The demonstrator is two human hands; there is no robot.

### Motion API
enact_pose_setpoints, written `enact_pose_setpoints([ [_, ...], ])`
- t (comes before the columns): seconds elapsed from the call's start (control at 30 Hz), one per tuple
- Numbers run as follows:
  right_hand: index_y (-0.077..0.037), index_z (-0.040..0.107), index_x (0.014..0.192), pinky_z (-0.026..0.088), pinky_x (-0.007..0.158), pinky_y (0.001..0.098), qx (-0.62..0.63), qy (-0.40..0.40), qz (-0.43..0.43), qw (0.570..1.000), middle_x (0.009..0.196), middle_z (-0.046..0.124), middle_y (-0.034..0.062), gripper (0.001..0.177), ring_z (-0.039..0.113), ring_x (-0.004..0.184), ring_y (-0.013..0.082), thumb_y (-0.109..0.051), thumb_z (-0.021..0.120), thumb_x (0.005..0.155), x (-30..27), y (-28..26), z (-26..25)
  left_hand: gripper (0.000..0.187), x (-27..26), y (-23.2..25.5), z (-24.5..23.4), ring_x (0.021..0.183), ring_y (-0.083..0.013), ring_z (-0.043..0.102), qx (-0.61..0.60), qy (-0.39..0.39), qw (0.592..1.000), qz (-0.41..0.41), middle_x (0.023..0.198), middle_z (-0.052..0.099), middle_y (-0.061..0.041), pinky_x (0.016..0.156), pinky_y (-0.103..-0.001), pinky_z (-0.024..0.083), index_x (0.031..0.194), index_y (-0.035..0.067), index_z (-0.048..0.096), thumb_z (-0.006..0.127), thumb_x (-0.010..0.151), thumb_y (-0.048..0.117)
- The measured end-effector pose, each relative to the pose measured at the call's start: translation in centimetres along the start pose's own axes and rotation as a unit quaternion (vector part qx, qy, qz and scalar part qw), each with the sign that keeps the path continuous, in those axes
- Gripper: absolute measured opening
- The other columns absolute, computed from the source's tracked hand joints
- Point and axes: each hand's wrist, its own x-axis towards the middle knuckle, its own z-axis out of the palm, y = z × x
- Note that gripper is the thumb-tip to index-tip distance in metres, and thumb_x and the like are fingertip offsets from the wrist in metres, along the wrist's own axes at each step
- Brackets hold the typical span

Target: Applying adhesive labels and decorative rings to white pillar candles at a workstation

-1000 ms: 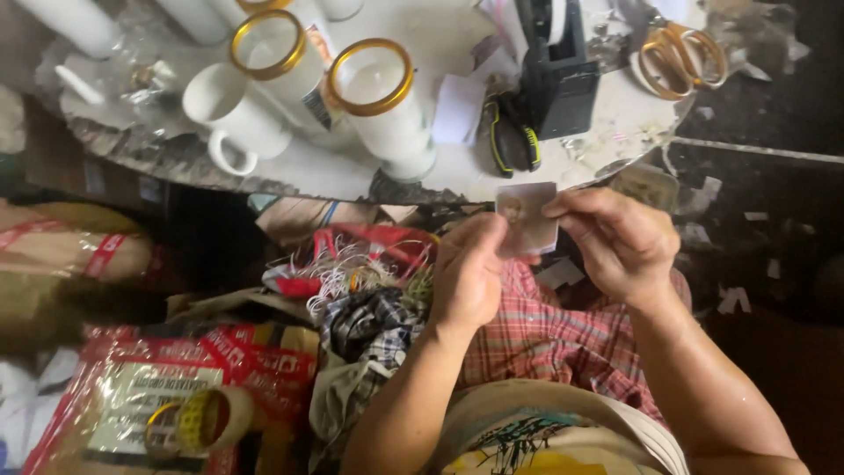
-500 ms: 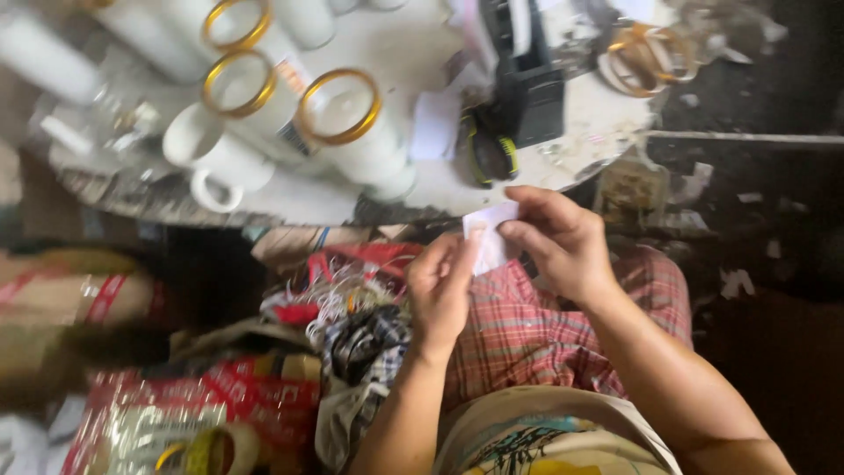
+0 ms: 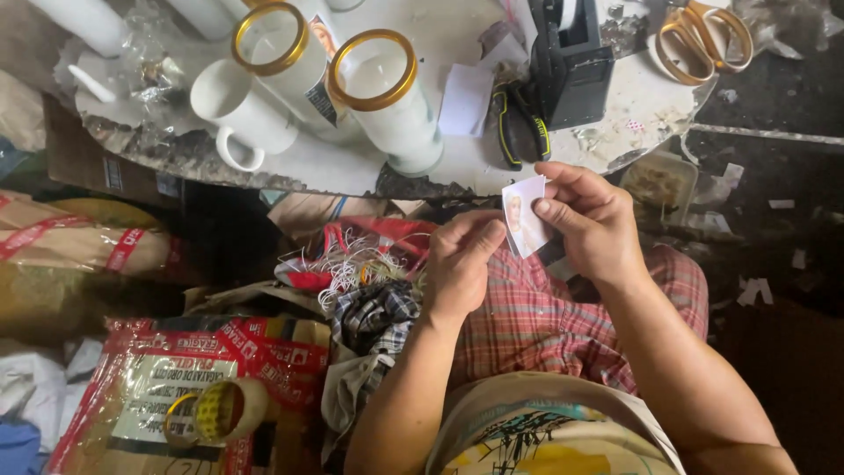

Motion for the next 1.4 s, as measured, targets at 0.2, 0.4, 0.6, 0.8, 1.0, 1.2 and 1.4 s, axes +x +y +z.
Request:
enact_pose_setpoints([
  [0.2, 0.007, 0.065, 0.13, 0.06, 0.067, 0.0256, 0.032, -0.003, -0.01, 0.999, 0.086, 0.07, 0.014, 0.043, 0.067, 0.075, 0.011, 0.007, 0.076, 0.089, 0.0, 0.2, 0.3, 0.015, 0.0, 0.2, -0.4, 0.084, -0.0102, 0.064, 0.133, -0.018, 0.99, 0.041, 0.082, 0.075, -0.008, 0.077, -0.031, 0.056, 0.099, 0.005, 0.079, 0.07, 0.098, 0.017],
  [0.4, 0.007, 0.065, 0.13, 0.059, 0.064, 0.0291, -0.021, -0.003, -0.02, 1.0, 0.088, 0.071, 0.0172, 0.043, 0.068, 0.072, 0.0144, 0.005, 0.078, 0.089, -0.5, -0.7, 0.9, 0.008, -0.4, -0.2, -0.6, 0.063, -0.0227, 0.072, 0.327, 0.063, 0.923, 0.192, 0.067, 0.071, -0.012, 0.056, -0.034, 0.055, 0.092, 0.005, 0.074, 0.067, 0.094, 0.002],
  [0.6, 0.002, 0.07, 0.128, 0.059, 0.072, 0.0274, -0.106, -0.005, -0.04, 0.994, 0.088, 0.072, 0.0139, 0.042, 0.067, 0.077, 0.0114, 0.004, 0.082, 0.088, 0.0, -1.0, 2.2, 0.01, 0.2, -0.3, -0.5, 0.053, -0.0248, 0.067, 0.456, 0.134, 0.797, 0.372, 0.067, 0.064, -0.004, 0.052, -0.032, 0.057, 0.089, 0.007, 0.07, 0.068, 0.088, -0.003],
  [0.8, 0.005, 0.069, 0.128, 0.059, 0.076, 0.0323, -0.165, -0.019, -0.129, 0.978, 0.093, 0.074, 0.0175, 0.037, 0.069, 0.082, 0.0161, 0.007, 0.079, 0.092, 3.2, -3.5, 4.1, 0.011, 1.3, -1.1, -2.3, 0.05, -0.0262, 0.066, 0.439, 0.23, 0.803, 0.332, 0.06, 0.065, -0.005, 0.047, -0.033, 0.052, 0.088, 0.01, 0.072, 0.07, 0.086, -0.001],
  [1.0, 0.011, 0.062, 0.133, 0.055, 0.066, 0.0449, -0.375, -0.079, -0.257, 0.887, 0.102, 0.075, 0.0277, 0.033, 0.075, 0.089, 0.0349, 0.0, 0.067, 0.102, 11.3, -2.9, 4.4, 0.012, 1.0, 1.4, -3.1, 0.067, -0.0232, 0.076, 0.299, 0.206, 0.912, 0.192, 0.089, 0.077, -0.016, 0.058, -0.03, 0.068, 0.1, -0.002, 0.07, 0.062, 0.098, 0.007],
  [1.2, 0.009, 0.066, 0.133, 0.053, 0.098, 0.0503, -0.447, -0.066, -0.38, 0.807, 0.136, 0.065, 0.0268, 0.031, 0.063, 0.125, 0.0447, 0.004, 0.071, 0.103, 8.7, -4.7, 6.2, 0.011, 0.8, 1.6, -4.0, 0.072, -0.0235, 0.076, 0.234, 0.187, 0.947, 0.119, 0.097, 0.078, -0.018, 0.056, -0.026, 0.066, 0.1, 0.0, 0.07, 0.062, 0.099, 0.006],
  [1.4, 0.002, 0.067, 0.13, 0.061, 0.074, 0.0307, -0.119, -0.081, 0.016, 0.989, 0.088, 0.07, 0.0128, 0.049, 0.069, 0.077, 0.0141, 0.004, 0.083, 0.083, 2.4, -3.2, 6.0, 0.011, 0.8, 1.4, -2.6, 0.067, -0.0257, 0.076, 0.2, 0.156, 0.961, 0.111, 0.074, 0.072, -0.02, 0.057, -0.036, 0.065, 0.094, -0.003, 0.073, 0.067, 0.097, 0.006],
])
